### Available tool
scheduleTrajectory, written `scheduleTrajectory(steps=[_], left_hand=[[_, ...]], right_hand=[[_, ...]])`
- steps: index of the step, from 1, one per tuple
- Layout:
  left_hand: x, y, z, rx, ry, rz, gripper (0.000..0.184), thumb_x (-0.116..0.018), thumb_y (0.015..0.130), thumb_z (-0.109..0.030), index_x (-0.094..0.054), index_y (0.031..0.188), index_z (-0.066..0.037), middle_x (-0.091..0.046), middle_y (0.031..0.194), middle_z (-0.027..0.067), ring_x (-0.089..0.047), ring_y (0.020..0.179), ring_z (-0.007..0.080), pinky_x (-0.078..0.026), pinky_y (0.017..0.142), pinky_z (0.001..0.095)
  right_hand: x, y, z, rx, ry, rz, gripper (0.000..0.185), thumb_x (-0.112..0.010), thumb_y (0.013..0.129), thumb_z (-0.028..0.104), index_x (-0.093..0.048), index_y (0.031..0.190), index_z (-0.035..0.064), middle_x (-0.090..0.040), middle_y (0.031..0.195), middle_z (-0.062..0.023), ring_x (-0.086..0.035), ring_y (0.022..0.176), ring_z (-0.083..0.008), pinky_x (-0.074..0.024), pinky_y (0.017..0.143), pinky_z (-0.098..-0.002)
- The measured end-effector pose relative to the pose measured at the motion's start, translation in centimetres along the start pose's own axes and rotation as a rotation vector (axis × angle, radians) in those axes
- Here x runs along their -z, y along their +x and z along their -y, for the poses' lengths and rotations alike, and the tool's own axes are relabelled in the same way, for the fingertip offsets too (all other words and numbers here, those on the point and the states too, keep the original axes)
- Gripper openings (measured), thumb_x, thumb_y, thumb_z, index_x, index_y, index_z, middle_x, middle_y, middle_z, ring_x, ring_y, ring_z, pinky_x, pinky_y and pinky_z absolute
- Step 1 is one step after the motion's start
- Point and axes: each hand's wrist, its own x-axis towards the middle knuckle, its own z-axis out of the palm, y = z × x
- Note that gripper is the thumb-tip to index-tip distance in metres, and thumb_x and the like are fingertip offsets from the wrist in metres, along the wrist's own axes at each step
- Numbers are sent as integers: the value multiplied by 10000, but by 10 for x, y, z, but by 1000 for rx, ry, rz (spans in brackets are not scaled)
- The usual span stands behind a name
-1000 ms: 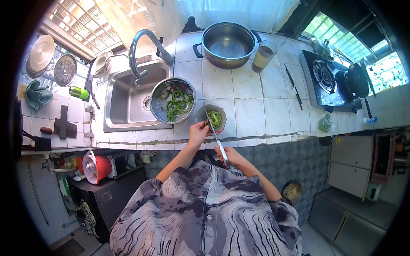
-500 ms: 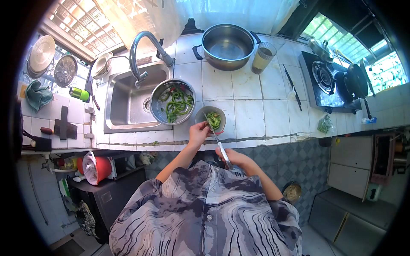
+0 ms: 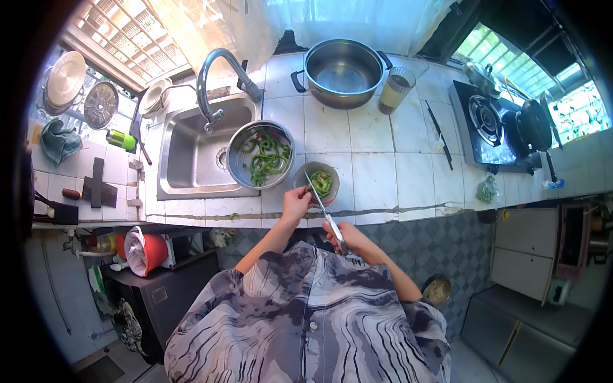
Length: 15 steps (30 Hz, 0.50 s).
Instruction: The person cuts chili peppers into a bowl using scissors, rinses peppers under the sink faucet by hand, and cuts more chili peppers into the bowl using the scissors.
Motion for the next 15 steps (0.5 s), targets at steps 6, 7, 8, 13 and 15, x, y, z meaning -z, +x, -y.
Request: scheduleTrajectory(steps=[6, 7, 8, 13, 15], left_hand=[[2, -1, -8, -28, 24, -45, 200, -500, 786, -17, -584, 958, 39, -597, 713, 63, -552, 563, 100, -477, 500, 234], [2, -1, -8, -41, 41, -47, 202, -505, 784, -18, -583, 961, 41, -598, 712, 64, -553, 561, 101, -474, 500, 233], [2, -1, -8, -53, 58, -48, 206, -509, 782, -19, -581, 964, 43, -599, 712, 64, -553, 558, 102, -471, 499, 232], [2, 3, -2, -54, 167, 17, 239, -470, 816, -3, -557, 1037, 29, -610, 808, 60, -585, 665, 103, -466, 530, 201], [1, 2, -4, -75, 195, 27, 244, -470, 816, -1, -555, 1042, 28, -612, 807, 62, -587, 665, 103, -467, 532, 204]], right_hand=[[11, 10, -18, 32, 4, 26, 466, -528, 776, 511, -483, 716, 51, -433, 523, 11, -420, 411, -88, -352, 385, -229], [12, 12, -20, 35, -24, 69, 457, -513, 782, 516, -472, 712, 66, -426, 534, 17, -416, 428, -82, -349, 394, -226], [13, 12, -21, 39, -52, 112, 449, -497, 789, 521, -461, 708, 81, -419, 544, 23, -413, 445, -77, -346, 403, -224], [15, 13, -17, 95, -133, 197, 472, -461, 791, 551, -440, 698, 89, -409, 556, 22, -410, 457, -82, -341, 407, -228], [14, 15, -16, 109, -153, 190, 480, -454, 790, 559, -439, 698, 88, -410, 556, 20, -412, 456, -84, -343, 406, -231]])
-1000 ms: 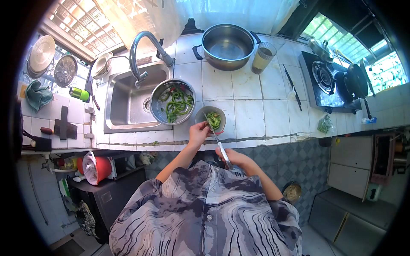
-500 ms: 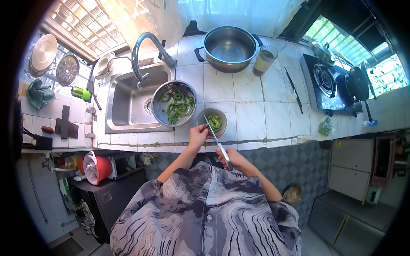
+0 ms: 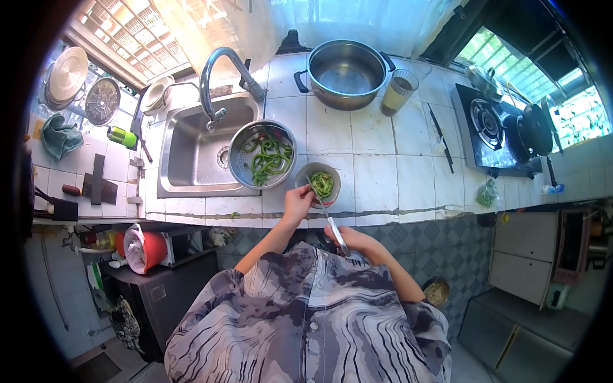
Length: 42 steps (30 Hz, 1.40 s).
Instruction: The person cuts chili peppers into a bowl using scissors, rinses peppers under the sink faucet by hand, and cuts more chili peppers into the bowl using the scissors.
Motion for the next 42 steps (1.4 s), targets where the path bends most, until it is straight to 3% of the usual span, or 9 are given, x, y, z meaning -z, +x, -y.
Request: scheduleTrajectory(steps=[2, 14, 21, 26, 30, 32, 36, 39, 42], left_hand=[[0, -4, -5, -92, 57, 4, 241, -467, 815, 3, -560, 1036, 28, -613, 788, 56, -587, 662, 103, -468, 534, 208], [1, -1, 4, -6, 2, -5, 206, -477, 803, 11, -580, 982, 19, -598, 737, 41, -564, 621, 86, -465, 528, 205], [6, 3, -1, -9, 37, -30, 202, -489, 803, 4, -576, 982, 32, -596, 743, 43, -547, 599, 80, -456, 525, 206], [4, 6, 4, -22, 52, -35, 199, -495, 800, 1, -578, 978, 36, -598, 738, 38, -542, 595, 78, -444, 518, 208], [0, 3, 1, -101, 156, -21, 184, -493, 802, 0, -587, 956, 36, -602, 720, 37, -541, 589, 76, -442, 518, 209], [-3, 7, 10, -131, 81, -73, 146, -531, 749, -52, -610, 857, 6, -615, 672, 140, -594, 576, 177, -444, 558, 290], [-4, 10, 15, -131, 85, -60, 145, -526, 750, -57, -609, 854, 4, -613, 676, 153, -601, 582, 194, -444, 551, 297], [-5, 4, 3, -117, 78, -62, 138, -507, 764, -45, -606, 841, 13, -619, 665, 123, -597, 572, 167, -444, 532, 282], [-7, -4, -7, 46, -76, 13, 132, -484, 778, -23, -597, 821, 30, -611, 651, 83, -591, 564, 138, -447, 509, 255]], right_hand=[[-2, 2, 2, 14, 3, -12, 494, -448, 789, 568, -450, 704, 82, -410, 559, 16, -413, 455, -87, -345, 407, -229], [-9, -9, 14, -90, 185, -157, 506, -553, 759, 513, -494, 714, 13, -431, 503, 8, -422, 381, -97, -346, 358, -237], [-7, -12, 4, -89, 167, -167, 443, -540, 786, 476, -488, 730, 40, -430, 517, 15, -423, 404, -79, -351, 374, -230], [2, -5, -6, -38, 72, 42, 443, -485, 793, 523, -447, 740, 84, -420, 569, 27, -426, 467, -69, -358, 414, -216], [-1, -5, 6, -88, 43, -49, 469, -469, 788, 547, -441, 721, 84, -417, 571, 22, -424, 468, -79, -356, 415, -225], [0, -4, 9, -42, 1, 1, 479, -471, 784, 554, -447, 714, 81, -424, 577, 15, -428, 478, -86, -360, 417, -232], [1, 1, 5, -31, -30, -20, 480, -468, 790, 545, -457, 706, 73, -427, 574, 9, -429, 467, -84, -362, 414, -235], [-5, -4, 10, -28, 42, -60, 490, -482, 788, 540, -482, 720, 55, -425, 558, 13, -432, 451, -80, -364, 408, -229], [-9, -6, 12, -62, 89, -158, 504, -503, 781, 535, -509, 739, 32, -428, 540, 20, -425, 432, -77, -358, 403, -220]])
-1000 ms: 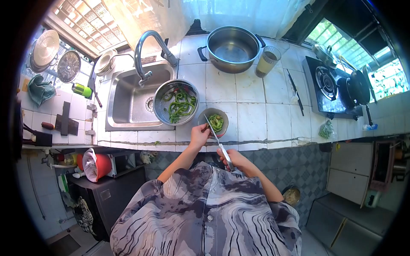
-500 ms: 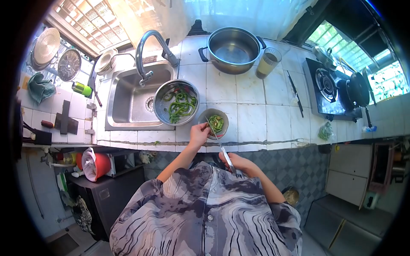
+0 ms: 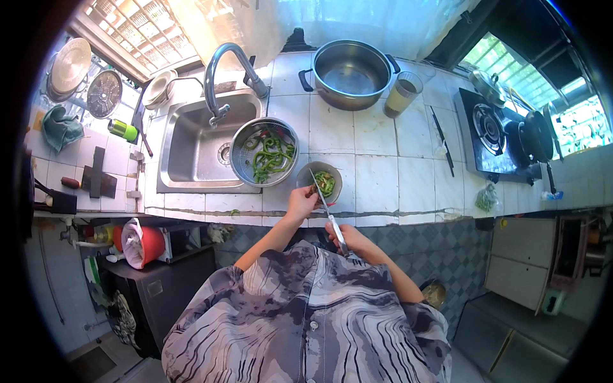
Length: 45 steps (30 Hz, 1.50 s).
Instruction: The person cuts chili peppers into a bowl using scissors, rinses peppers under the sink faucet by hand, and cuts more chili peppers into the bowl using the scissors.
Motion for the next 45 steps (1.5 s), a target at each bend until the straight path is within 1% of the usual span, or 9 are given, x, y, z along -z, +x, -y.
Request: scheduleTrajectory(steps=[6, 8, 15, 21, 24, 36, 38, 41, 45], left_hand=[[1, 1, 8, 100, -68, 75, 159, -431, 815, 19, -558, 907, 47, -596, 775, 86, -613, 660, 167, -511, 569, 245], [-1, -1, 7, 15, -33, -37, 101, -474, 762, 8, -564, 745, 51, -578, 614, 77, -590, 548, 143, -474, 467, 251], [6, 5, 12, -47, 58, -49, 94, -479, 754, 8, -557, 732, 54, -579, 612, 89, -572, 509, 137, -465, 456, 258], [11, 5, 4, -17, 93, -74, 139, -484, 781, 5, -578, 874, 47, -596, 688, 74, -591, 579, 129, -478, 496, 223], [12, 7, 7, -175, 258, -106, 167, -491, 775, 9, -581, 910, 44, -596, 676, 70, -584, 562, 126, -479, 498, 230], [-5, -3, -1, -81, -11, -40, 179, -472, 777, 4, -572, 916, 57, -606, 658, 93, -577, 535, 128, -469, 492, 254], [-7, -5, -5, -76, -95, -76, 183, -463, 781, 12, -564, 923, 65, -598, 654, 87, -566, 530, 121, -470, 487, 248], [-9, -7, -4, -116, -80, -127, 187, -462, 777, 15, -566, 927, 59, -594, 651, 75, -560, 530, 112, -465, 485, 243], [-10, -7, -1, -130, 18, -173, 190, -482, 765, -9, -570, 921, 54, -608, 673, 94, -579, 552, 134, -470, 510, 263]], right_hand=[[-1, -1, -4, -7, 43, -46, 536, -528, 766, 535, -523, 757, -2, -445, 530, 10, -431, 422, -82, -354, 398, -213], [-2, -3, -3, 10, 47, -42, 546, -535, 760, 537, -519, 760, -9, -446, 529, 7, -433, 422, -83, -356, 398, -214], [2, -2, -8, -7, 131, -13, 513, -534, 769, 522, -508, 754, 10, -443, 530, 11, -429, 425, -73, -352, 398, -205], [6, 2, -11, -30, 58, 61, 434, -502, 795, 506, -482, 736, 77, -408, 548, 42, -391, 446, -46, -331, 404, -199], [5, 0, -7, 0, 24, 121, 426, -484, 803, 509, -476, 732, 90, -392, 566, 50, -370, 454, -42, -313, 399, -203], [-3, 17, 0, 103, -1, 138, 350, -429, 858, 444, -448, 843, 95, -400, 626, 50, -357, 526, -45, -284, 453, -187], [-6, 24, -7, 159, -51, 72, 472, -403, 812, 561, -451, 740, 97, -365, 638, 46, -331, 589, -55, -266, 503, -204], [-5, 26, -4, 135, -95, 88, 412, -420, 839, 502, -446, 881, 93, -392, 642, 46, -362, 574, -41, -280, 498, -180], [-11, 31, -3, 126, -158, 37, 582, -366, 807, 594, -514, 789, 32, -468, 713, -21, -409, 706, -103, -351, 602, -262]])
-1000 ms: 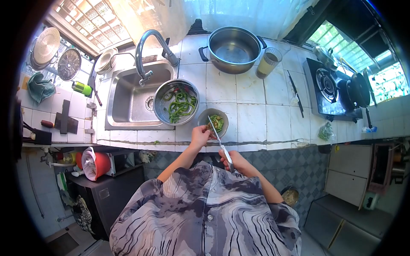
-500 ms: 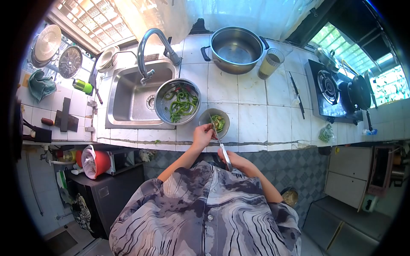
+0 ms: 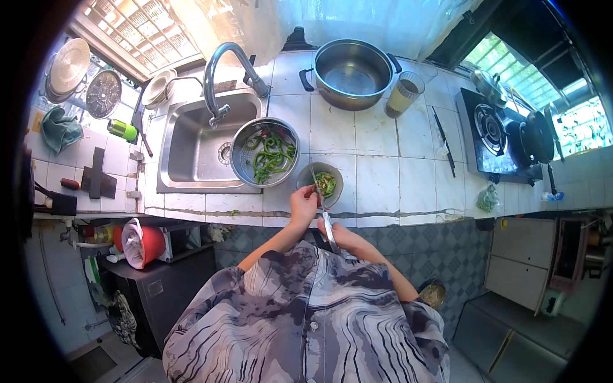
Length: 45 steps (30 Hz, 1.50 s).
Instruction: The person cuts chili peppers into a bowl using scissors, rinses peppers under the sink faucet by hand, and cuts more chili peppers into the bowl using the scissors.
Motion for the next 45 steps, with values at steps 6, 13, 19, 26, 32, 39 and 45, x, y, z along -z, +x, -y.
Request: scheduleTrajectory(steps=[6, 13, 19, 26, 32, 39, 45], left_hand=[[-4, 2, 6, -24, 143, -160, 207, -500, 743, -51, -572, 916, 39, -623, 737, 145, -616, 659, 216, -475, 610, 310], [-5, 3, 9, 9, 93, -173, 210, -499, 742, -50, -560, 926, 31, -620, 757, 143, -611, 667, 223, -473, 618, 311], [-4, 8, 22, 29, 68, -109, 178, -499, 749, -47, -571, 890, 33, -608, 688, 125, -596, 583, 187, -472, 555, 295], [4, 2, -1, 256, -39, 109, 143, -478, 780, -28, -570, 867, 38, -583, 631, 97, -578, 495, 163, -473, 386, 273], [10, 9, 0, 230, -76, 97, 168, -433, 784, 11, -528, 913, 61, -584, 711, 111, -612, 609, 189, -516, 483, 265], [32, 12, -35, 439, -271, 170, 184, -426, 821, -11, -499, 977, 52, -587, 790, 115, -619, 699, 204, -527, 572, 261], [34, 9, -43, 618, -357, 377, 170, -407, 835, -17, -495, 965, 48, -584, 832, 122, -621, 732, 213, -530, 611, 252]], right_hand=[[-4, -4, 12, -42, 63, 15, 547, -357, 806, 606, -467, 947, 89, -407, 655, 38, -333, 568, -49, -271, 498, -191], [-2, -2, 11, -71, 106, 32, 541, -364, 804, 606, -471, 893, 83, -412, 644, 34, -345, 554, -53, -270, 481, -185], [-1, -13, 15, -100, 170, -27, 580, -396, 793, 607, -502, 839, 38, -466, 647, 3, -400, 562, -64, -286, 466, -187], [8, -24, 10, -89, 137, -118, 598, -494, 745, 606, -529, 765, 9, -500, 644, -5, -442, 540, -71, -327, 468, -197], [17, -29, -4, -140, 226, -37, 522, -506, 776, 542, -514, 823, 22, -496, 642, -3, -446, 534, -65, -340, 448, -200], [40, -26, -25, -72, 162, 3, 504, -513, 796, 482, -472, 948, 3, -524, 710, -49, -482, 555, -115, -389, 515, -229], [26, -27, -6, -50, -498, -196, 592, -565, 746, 474, -451, 980, -58, -550, 894, -227, -551, 819, -293, -419, 719, -345]])
